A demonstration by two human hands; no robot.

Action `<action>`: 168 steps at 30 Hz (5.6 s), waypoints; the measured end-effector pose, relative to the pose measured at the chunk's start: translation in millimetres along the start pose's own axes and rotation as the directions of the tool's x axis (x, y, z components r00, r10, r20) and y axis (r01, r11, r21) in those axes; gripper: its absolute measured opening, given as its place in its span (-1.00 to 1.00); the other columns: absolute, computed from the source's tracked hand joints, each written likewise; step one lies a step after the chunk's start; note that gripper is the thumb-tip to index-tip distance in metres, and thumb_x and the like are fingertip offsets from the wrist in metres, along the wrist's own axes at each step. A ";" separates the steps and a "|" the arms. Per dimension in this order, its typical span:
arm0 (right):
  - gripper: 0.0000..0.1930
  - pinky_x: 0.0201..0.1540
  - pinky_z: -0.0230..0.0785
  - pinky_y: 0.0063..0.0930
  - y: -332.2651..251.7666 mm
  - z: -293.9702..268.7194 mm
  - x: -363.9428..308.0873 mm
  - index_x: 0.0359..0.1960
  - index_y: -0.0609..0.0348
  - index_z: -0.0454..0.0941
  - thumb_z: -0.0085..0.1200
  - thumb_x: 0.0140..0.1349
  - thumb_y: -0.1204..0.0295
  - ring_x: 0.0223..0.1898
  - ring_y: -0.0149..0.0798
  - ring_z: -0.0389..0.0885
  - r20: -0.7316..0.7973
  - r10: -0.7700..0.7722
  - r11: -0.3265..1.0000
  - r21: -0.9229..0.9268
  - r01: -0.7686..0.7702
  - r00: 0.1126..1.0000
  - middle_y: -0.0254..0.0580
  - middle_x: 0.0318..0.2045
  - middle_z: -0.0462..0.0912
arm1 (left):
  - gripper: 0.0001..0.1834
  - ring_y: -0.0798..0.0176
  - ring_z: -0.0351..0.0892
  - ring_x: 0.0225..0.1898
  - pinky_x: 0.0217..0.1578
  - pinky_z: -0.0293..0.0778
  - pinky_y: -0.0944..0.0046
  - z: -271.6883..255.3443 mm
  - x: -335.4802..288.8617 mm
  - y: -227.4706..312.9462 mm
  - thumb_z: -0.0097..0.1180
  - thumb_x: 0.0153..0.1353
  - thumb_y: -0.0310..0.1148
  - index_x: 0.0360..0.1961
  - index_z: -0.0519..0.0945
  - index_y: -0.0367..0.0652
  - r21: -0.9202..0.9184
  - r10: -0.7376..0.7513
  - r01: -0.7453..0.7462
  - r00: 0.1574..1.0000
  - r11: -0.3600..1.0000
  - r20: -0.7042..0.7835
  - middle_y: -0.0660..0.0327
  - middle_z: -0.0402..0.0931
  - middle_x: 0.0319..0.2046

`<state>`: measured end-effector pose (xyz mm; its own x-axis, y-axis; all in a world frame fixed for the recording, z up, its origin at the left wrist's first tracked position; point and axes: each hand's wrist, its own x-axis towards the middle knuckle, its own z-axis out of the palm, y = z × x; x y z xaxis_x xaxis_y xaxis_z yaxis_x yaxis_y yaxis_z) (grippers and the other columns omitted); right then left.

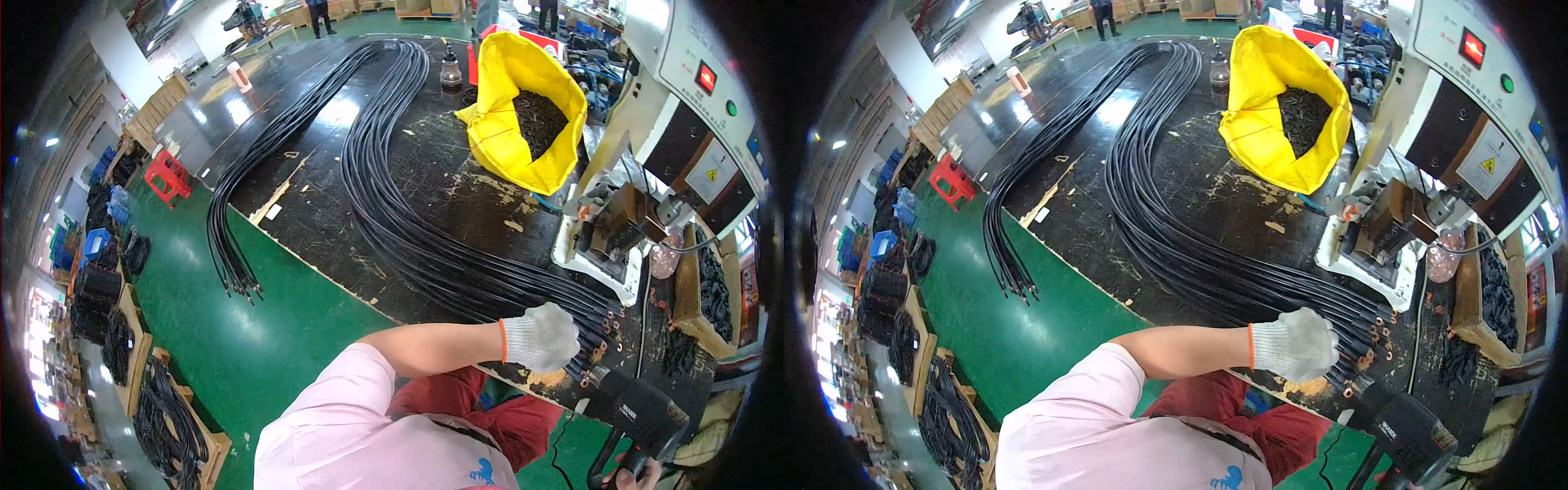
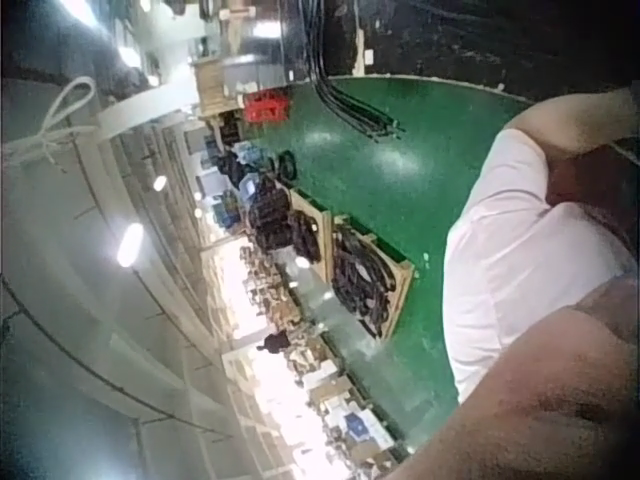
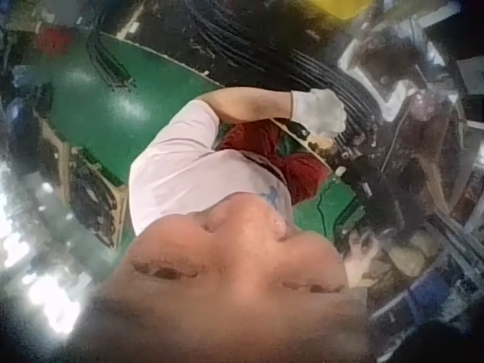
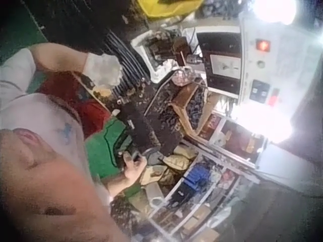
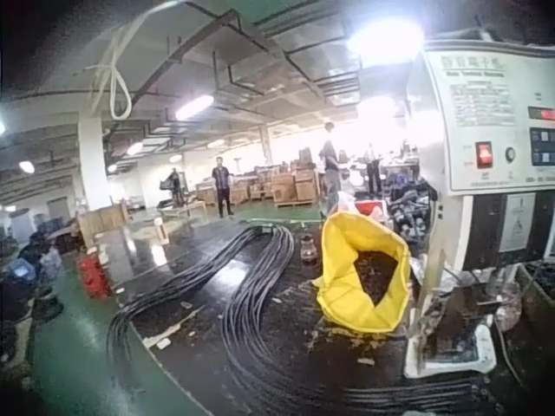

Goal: Using a heat gun to shrink sleeves onto connectors at the ends of several heavy-duty electrical cables.

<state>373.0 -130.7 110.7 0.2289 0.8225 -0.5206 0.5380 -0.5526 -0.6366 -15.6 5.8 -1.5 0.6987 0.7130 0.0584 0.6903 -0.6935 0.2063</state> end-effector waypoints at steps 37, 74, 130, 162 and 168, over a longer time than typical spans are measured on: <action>-0.34 -0.48 0.55 -0.34 20.4 33.7 2.1 0.13 0.31 0.41 0.35 -0.04 0.33 -0.51 -0.23 0.64 -0.189 -0.309 0.875 0.328 0.357 0.932 0.00 -0.23 0.67 | -0.77 -0.05 0.74 -0.55 -0.56 0.62 -0.10 8.2 1.0 -0.5 0.20 -0.11 -0.20 -0.57 0.71 -0.15 0.030 -0.093 0.093 0.996 0.995 -0.008 0.02 0.67 -0.58; -0.47 -0.39 0.55 -0.48 -31.7 43.4 2.0 -0.06 0.38 0.62 0.35 -0.16 0.43 -0.47 -0.34 0.69 -0.059 -0.335 0.820 0.473 0.321 0.941 -0.08 -0.27 0.74 | -0.78 0.08 0.66 -0.17 -0.12 0.58 0.07 -0.4 5.9 -8.6 0.33 0.15 -0.16 -0.24 0.79 0.01 0.061 -0.150 0.164 0.969 0.985 -0.196 0.21 0.71 -0.27; -0.48 -0.37 0.56 -0.49 -55.4 56.7 14.6 -0.03 0.41 0.63 0.36 -0.12 0.47 -0.45 -0.33 0.70 0.041 -0.389 0.833 0.443 0.332 0.920 -0.07 -0.25 0.75 | -0.89 0.02 0.69 -0.19 -0.17 0.64 0.03 -3.2 0.0 -23.7 0.20 0.21 -0.31 -0.39 0.73 -0.03 0.059 -0.097 0.107 0.985 0.993 -0.144 0.13 0.66 -0.34; -0.47 -0.30 0.54 -0.47 -70.2 64.1 7.4 -0.09 0.39 0.66 0.36 -0.20 0.40 -0.40 -0.36 0.69 -0.015 -0.337 0.869 0.381 0.317 0.941 -0.13 -0.29 0.76 | -0.91 0.04 0.67 -0.21 -0.15 0.62 0.04 -1.4 1.5 -22.6 0.27 0.17 -0.27 -0.34 0.76 0.03 0.099 -0.100 0.114 0.985 0.989 -0.138 0.19 0.67 -0.37; -0.50 -0.30 0.54 -0.46 -64.7 60.5 5.9 -0.14 0.37 0.68 0.37 -0.20 0.39 -0.39 -0.36 0.68 0.045 -0.369 0.867 0.376 0.327 0.928 -0.15 -0.30 0.75 | -0.90 0.05 0.68 -0.21 -0.17 0.63 0.06 -1.2 1.9 -21.0 0.26 0.18 -0.28 -0.35 0.76 0.03 0.081 -0.109 0.125 0.979 0.989 -0.173 0.18 0.67 -0.37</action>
<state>290.5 -98.3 114.4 -0.0226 0.9615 -0.2740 0.2365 -0.2612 -0.9359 -29.0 21.8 -4.5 0.5762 0.7916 0.2034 0.7850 -0.6052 0.1319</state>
